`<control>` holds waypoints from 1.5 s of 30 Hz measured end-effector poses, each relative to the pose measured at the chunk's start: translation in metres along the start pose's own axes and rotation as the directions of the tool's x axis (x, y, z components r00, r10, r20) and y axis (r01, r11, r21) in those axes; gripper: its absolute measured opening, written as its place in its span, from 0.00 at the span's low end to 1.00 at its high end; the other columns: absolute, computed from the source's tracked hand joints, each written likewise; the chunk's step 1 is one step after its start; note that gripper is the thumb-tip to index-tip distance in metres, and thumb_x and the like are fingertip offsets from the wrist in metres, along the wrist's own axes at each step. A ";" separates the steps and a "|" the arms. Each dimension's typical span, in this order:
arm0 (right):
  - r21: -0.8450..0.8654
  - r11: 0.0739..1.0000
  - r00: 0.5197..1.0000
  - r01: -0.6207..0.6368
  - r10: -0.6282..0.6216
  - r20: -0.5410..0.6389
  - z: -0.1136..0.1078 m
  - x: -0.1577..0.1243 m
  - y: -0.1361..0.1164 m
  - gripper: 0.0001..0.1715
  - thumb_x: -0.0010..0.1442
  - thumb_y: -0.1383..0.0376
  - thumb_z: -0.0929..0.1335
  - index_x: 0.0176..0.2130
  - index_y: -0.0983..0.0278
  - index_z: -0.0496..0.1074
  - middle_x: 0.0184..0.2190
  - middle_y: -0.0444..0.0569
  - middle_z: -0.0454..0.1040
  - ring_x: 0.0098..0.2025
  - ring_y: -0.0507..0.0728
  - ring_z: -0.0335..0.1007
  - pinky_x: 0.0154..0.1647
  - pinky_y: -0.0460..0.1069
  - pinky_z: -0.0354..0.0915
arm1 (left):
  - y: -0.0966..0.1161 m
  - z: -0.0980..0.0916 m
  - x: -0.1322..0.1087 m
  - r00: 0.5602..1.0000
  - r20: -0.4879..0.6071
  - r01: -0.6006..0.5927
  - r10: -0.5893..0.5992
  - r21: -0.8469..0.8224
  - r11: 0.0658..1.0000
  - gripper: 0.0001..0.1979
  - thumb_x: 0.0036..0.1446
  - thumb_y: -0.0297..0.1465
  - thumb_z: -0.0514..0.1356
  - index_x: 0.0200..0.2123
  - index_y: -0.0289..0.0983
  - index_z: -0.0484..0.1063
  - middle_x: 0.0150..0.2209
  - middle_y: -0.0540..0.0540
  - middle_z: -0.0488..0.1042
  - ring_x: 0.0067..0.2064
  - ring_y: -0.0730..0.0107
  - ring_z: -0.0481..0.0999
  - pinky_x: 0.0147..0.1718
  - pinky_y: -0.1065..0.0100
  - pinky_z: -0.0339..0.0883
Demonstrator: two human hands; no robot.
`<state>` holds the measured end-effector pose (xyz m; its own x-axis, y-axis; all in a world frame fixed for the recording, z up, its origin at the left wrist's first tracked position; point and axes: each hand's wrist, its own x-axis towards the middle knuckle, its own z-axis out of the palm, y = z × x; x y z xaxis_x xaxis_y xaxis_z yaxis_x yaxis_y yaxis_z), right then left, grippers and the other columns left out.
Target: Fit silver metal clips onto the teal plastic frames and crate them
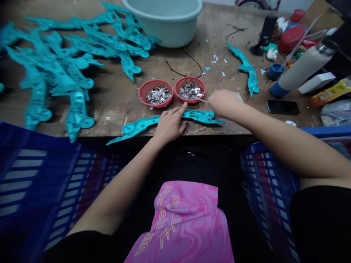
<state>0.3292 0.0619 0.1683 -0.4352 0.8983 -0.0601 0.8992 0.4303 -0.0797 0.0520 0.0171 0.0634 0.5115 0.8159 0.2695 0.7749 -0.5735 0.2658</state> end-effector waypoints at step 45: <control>0.240 0.920 0.950 0.311 -0.302 -0.073 -0.014 -0.003 -0.042 0.52 0.73 0.50 0.74 0.84 0.58 0.54 0.75 0.60 0.72 0.71 0.68 0.75 0.69 0.58 0.72 | -0.008 -0.095 -0.003 0.963 -0.150 -0.205 0.223 0.122 0.971 0.30 0.71 0.32 0.62 0.73 0.56 0.74 0.73 0.46 0.76 0.71 0.34 0.76 0.62 0.31 0.70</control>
<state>0.2936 0.0428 0.1860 -0.6821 0.7302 0.0395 0.6807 0.6537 -0.3305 0.0096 0.0123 0.1484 0.6096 0.6475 0.4573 0.6925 -0.7157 0.0902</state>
